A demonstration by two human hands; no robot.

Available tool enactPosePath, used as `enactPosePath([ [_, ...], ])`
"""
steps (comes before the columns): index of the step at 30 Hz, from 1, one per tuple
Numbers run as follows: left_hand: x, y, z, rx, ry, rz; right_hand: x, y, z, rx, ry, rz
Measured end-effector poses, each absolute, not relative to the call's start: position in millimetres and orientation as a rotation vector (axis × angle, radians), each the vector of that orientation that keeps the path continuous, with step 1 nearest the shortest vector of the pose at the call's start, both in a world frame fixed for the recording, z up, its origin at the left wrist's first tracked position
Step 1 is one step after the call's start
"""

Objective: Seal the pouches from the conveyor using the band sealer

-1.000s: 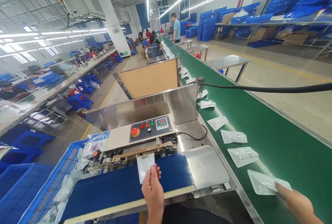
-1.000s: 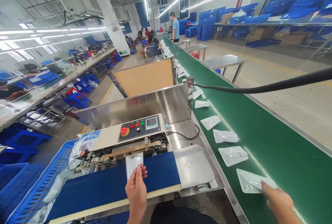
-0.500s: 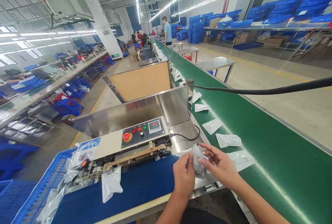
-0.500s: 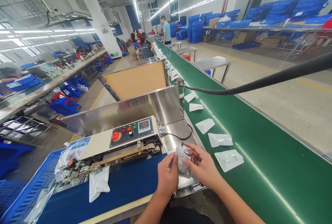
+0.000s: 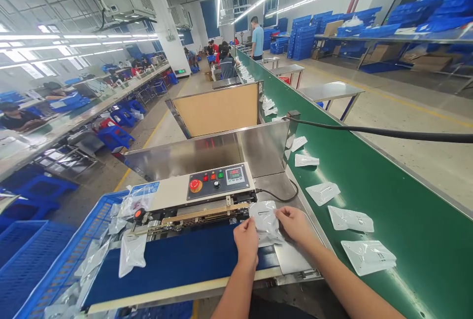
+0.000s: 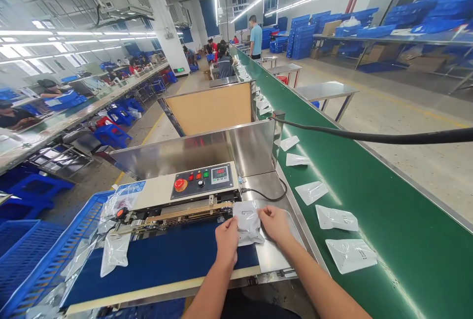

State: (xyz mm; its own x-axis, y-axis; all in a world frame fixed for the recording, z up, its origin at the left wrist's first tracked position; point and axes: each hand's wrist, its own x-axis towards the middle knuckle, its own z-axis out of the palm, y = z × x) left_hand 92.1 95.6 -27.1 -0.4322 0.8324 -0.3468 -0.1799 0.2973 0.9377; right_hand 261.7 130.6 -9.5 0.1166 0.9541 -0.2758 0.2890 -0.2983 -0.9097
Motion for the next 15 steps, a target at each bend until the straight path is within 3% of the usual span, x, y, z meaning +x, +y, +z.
enactPosePath([
  [8, 34.3, 74.5, -21.1, 0.422, 1.647, 1.402, 215.0, 135.9, -9.3, -1.615, -1.305, 1.414],
  [12, 10.1, 45.7, -9.6, 0.396, 1.933, 1.557, 302.3, 121.2, -17.8, -1.784, -1.235, 1.052],
  [15, -2.1, 25.2, -3.6, 0.438, 2.024, 1.619, 405.5, 91.0, -50.9, -2.277, -1.036, 0.704],
])
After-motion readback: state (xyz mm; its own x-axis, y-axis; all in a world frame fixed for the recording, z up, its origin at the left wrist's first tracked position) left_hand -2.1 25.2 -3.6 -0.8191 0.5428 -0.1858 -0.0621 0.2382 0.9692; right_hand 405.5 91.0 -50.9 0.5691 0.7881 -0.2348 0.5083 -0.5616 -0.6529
